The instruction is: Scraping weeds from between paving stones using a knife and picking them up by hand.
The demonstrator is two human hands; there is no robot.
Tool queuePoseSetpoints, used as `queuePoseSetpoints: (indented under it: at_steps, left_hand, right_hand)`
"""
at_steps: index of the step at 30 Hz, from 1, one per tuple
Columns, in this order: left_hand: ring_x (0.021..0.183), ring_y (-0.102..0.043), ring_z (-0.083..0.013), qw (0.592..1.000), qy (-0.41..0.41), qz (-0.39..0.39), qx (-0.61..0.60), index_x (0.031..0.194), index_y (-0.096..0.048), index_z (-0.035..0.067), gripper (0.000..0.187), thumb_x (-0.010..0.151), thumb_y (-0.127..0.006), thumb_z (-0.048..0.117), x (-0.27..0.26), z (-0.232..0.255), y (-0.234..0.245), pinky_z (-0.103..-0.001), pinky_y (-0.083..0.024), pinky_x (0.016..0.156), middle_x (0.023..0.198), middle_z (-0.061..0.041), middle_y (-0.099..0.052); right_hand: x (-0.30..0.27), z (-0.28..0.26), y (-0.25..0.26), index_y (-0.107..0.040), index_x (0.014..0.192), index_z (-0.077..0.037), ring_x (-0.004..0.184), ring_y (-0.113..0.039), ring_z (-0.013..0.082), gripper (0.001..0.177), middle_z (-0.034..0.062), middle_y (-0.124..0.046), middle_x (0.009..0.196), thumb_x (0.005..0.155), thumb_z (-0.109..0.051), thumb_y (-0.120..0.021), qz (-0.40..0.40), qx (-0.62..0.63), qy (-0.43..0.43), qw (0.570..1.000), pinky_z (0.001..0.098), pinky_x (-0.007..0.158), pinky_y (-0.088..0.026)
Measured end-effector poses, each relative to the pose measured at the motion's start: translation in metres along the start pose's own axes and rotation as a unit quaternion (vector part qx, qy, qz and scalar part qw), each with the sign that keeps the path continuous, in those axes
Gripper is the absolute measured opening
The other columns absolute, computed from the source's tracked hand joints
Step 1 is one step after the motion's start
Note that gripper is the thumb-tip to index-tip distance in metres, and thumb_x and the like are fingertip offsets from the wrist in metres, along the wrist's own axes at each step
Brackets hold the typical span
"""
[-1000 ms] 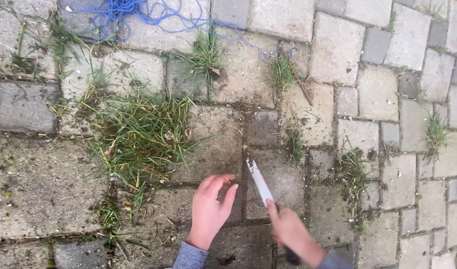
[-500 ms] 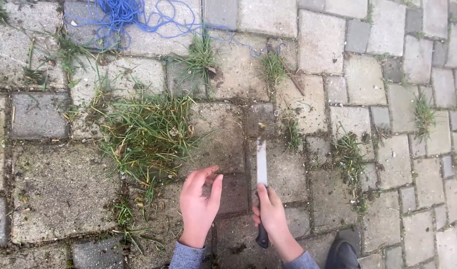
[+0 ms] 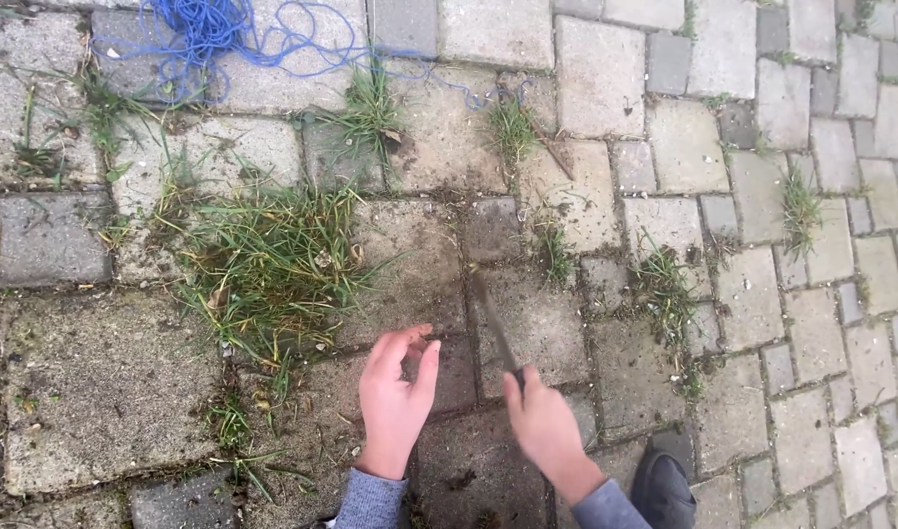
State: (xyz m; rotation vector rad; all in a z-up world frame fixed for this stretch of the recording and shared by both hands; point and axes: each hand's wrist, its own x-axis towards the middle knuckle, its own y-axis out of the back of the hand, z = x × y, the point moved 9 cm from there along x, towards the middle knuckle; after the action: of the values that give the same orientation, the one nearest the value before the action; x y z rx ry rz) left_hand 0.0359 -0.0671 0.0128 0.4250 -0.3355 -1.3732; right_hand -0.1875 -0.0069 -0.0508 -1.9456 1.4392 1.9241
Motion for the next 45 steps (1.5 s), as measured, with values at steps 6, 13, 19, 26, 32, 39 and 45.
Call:
queuePoseSetpoints:
  at_steps: [6,13,19,26,32,39,45]
  left_hand:
    - [0.077,-0.067,-0.0129,1.0,-0.019,0.016,-0.014,0.105,-0.073,0.008,0.021,0.092,-0.07,0.023,0.003,0.008,-0.001,-0.028,-0.058,0.071,0.092,-0.004,-0.072]
    - [0.079,-0.07,-0.0147,0.999,-0.023,0.016,-0.019,0.103,-0.073,0.007,0.02,0.093,-0.068,0.023,0.006,0.014,-0.013,-0.03,-0.058,0.075,0.097,-0.005,-0.074]
    - [0.078,-0.071,-0.0114,1.0,-0.004,-0.004,0.007,0.106,-0.074,0.009,0.021,0.092,-0.068,0.024,0.009,0.003,-0.033,-0.026,-0.06,0.071,0.096,-0.003,-0.075]
    - [0.076,-0.07,-0.0114,0.999,-0.017,-0.029,0.003,0.103,-0.074,0.009,0.019,0.092,-0.068,0.024,0.007,0.01,-0.064,-0.027,-0.059,0.071,0.091,-0.002,-0.074]
    - [0.076,-0.072,-0.0126,0.999,-0.023,-0.034,0.02,0.105,-0.074,0.009,0.02,0.091,-0.069,0.024,0.01,0.009,-0.069,-0.028,-0.06,0.07,0.096,-0.004,-0.075]
    - [0.078,-0.073,-0.0113,0.999,-0.023,-0.039,0.028,0.104,-0.074,0.008,0.021,0.091,-0.069,0.023,0.009,0.007,-0.073,-0.026,-0.062,0.073,0.097,-0.004,-0.076]
    - [0.077,-0.071,-0.0118,0.998,-0.036,-0.05,0.003,0.106,-0.074,0.01,0.019,0.091,-0.07,0.021,0.003,0.02,-0.085,-0.027,-0.06,0.071,0.094,-0.003,-0.074]
  right_hand:
    - [0.001,-0.008,-0.017,-0.049,0.123,-0.018,0.064,-0.073,0.0376,0.041,0.0103,-0.072,0.071,0.105,-0.053,-0.035,0.043,-0.136,0.14,0.98,0.0516,0.062,-0.059]
    - [0.052,-0.101,0.048,-0.052,0.116,-0.011,0.061,-0.073,0.0372,0.027,0.0126,-0.072,0.076,0.107,-0.035,-0.042,0.074,-0.057,0.262,0.961,0.0517,0.06,-0.061]
    - [0.081,-0.001,0.096,-0.046,0.144,-0.007,0.056,-0.059,0.0128,0.045,0.0088,-0.072,0.096,0.109,-0.033,-0.036,0.077,0.159,-0.005,0.984,0.0278,0.044,-0.05]
    - [0.077,0.053,0.087,-0.05,0.136,-0.003,0.053,-0.057,0.0125,0.035,0.0062,-0.068,0.082,0.11,-0.023,-0.038,0.191,0.252,-0.03,0.948,0.0266,0.04,-0.05]
    - [0.089,-0.064,0.059,-0.053,0.127,-0.008,0.044,-0.063,0.0156,0.03,0.0027,-0.068,0.071,0.11,-0.031,-0.042,0.139,0.024,0.185,0.973,0.0282,0.035,-0.055]
    - [0.073,0.098,0.132,-0.051,0.133,-0.005,0.064,-0.063,0.0215,0.038,0.0121,-0.069,0.094,0.106,-0.029,-0.039,0.22,0.31,-0.12,0.917,0.0365,0.052,-0.055]
    - [0.065,0.069,0.043,-0.049,0.129,-0.018,0.073,-0.075,0.0367,0.034,0.0091,-0.074,0.102,0.104,-0.041,-0.042,0.152,-0.009,0.126,0.98,0.0546,0.06,-0.061]
